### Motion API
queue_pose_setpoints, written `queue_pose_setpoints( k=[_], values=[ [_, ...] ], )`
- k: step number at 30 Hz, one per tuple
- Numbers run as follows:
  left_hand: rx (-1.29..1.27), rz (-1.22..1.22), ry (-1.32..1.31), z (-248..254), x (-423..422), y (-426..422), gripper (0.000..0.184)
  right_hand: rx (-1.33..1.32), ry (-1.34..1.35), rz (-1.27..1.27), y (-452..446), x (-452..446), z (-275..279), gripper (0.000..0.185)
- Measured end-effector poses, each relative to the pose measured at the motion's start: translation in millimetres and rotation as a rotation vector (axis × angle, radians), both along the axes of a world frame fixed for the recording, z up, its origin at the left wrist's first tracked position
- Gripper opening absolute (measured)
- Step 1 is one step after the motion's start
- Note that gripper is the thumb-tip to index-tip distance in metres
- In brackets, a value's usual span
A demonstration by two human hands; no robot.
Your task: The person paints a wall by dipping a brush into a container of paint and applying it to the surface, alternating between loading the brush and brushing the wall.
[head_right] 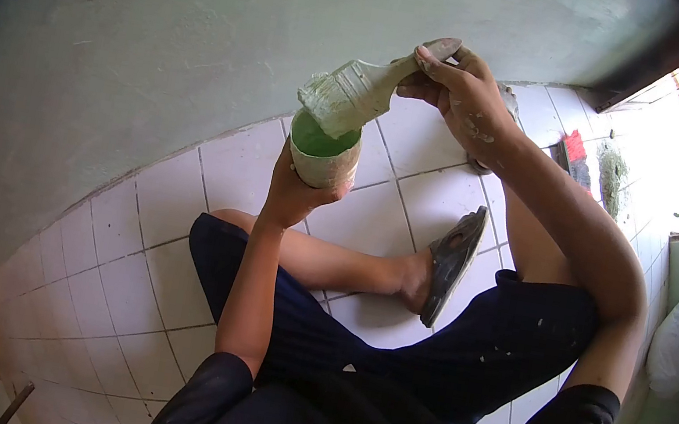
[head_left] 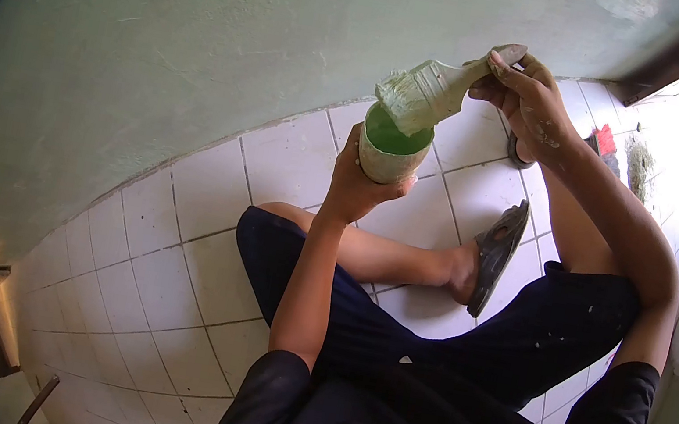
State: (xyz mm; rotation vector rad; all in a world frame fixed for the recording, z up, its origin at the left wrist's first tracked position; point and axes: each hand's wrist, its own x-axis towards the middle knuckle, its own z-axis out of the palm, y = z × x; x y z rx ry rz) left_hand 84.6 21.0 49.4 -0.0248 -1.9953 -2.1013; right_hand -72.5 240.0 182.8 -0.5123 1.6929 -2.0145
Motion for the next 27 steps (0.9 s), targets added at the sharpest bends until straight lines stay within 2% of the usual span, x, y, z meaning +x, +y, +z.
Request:
queue_pose_setpoints(
  k=[12, 15, 19, 21, 27],
  values=[
    [-0.050, 0.156, 0.063, 8, 5, 8, 0.082, 0.015, 0.000, 0.149, -1, 2, 14, 0.033],
    [-0.037, 0.163, 0.049, 17, 7, 18, 0.081, -0.053, -0.051, 0.207, 2, 6, 25, 0.034],
    [-0.092, 0.189, 0.039, 18, 14, 39, 0.080, -0.089, -0.096, 0.198, 19, 8, 27, 0.033],
    [-0.141, 0.210, 0.068, 26, 14, 52, 0.081, -0.038, -0.082, 0.141, 31, 14, 36, 0.040],
    [-0.077, 0.132, 0.065, 59, 5, 92, 0.082, -0.139, -0.058, 0.082, 78, 9, 34, 0.035]
  ],
)
